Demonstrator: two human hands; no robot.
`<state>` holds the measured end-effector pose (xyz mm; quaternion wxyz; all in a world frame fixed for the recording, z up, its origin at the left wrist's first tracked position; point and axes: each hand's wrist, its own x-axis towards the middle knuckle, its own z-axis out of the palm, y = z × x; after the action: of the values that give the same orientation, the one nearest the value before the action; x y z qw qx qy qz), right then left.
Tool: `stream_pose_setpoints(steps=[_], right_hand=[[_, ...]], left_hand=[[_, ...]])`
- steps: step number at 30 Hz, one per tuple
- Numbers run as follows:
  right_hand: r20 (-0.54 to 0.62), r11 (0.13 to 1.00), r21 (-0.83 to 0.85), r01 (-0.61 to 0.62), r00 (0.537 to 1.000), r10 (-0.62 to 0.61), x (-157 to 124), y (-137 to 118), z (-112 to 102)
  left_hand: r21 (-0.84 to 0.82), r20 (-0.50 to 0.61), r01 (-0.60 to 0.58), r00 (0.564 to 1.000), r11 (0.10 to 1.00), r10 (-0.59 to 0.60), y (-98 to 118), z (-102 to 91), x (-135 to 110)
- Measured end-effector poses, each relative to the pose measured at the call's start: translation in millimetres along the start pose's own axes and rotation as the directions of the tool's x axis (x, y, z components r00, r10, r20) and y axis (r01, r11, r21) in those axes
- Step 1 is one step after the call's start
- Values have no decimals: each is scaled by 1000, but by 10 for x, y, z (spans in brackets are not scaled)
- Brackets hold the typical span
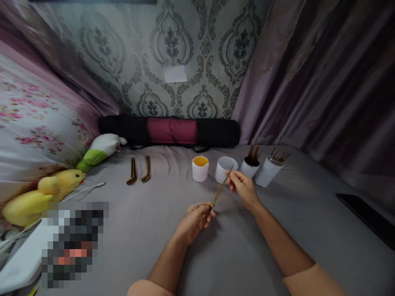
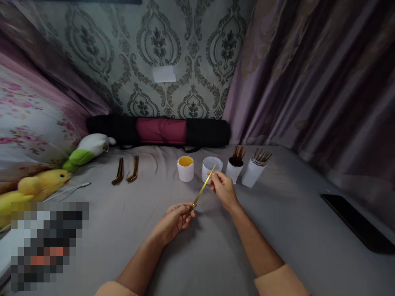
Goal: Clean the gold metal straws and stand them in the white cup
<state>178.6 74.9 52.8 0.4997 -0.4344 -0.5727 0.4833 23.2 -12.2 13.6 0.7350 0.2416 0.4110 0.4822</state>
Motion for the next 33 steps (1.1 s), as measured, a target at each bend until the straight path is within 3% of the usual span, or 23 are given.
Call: stream_pose_setpoints(steps=[14,33], right_hand=[[-55,998,-34,46,997,-48,176,-147,-132],[-23,989,-142,34,999,-38,225,-294,-105]], left_hand=[[0,-10,4,1000,1000,-4,0,-16,4],[-37,-21,10,1000,999,-10,26,-14,7]])
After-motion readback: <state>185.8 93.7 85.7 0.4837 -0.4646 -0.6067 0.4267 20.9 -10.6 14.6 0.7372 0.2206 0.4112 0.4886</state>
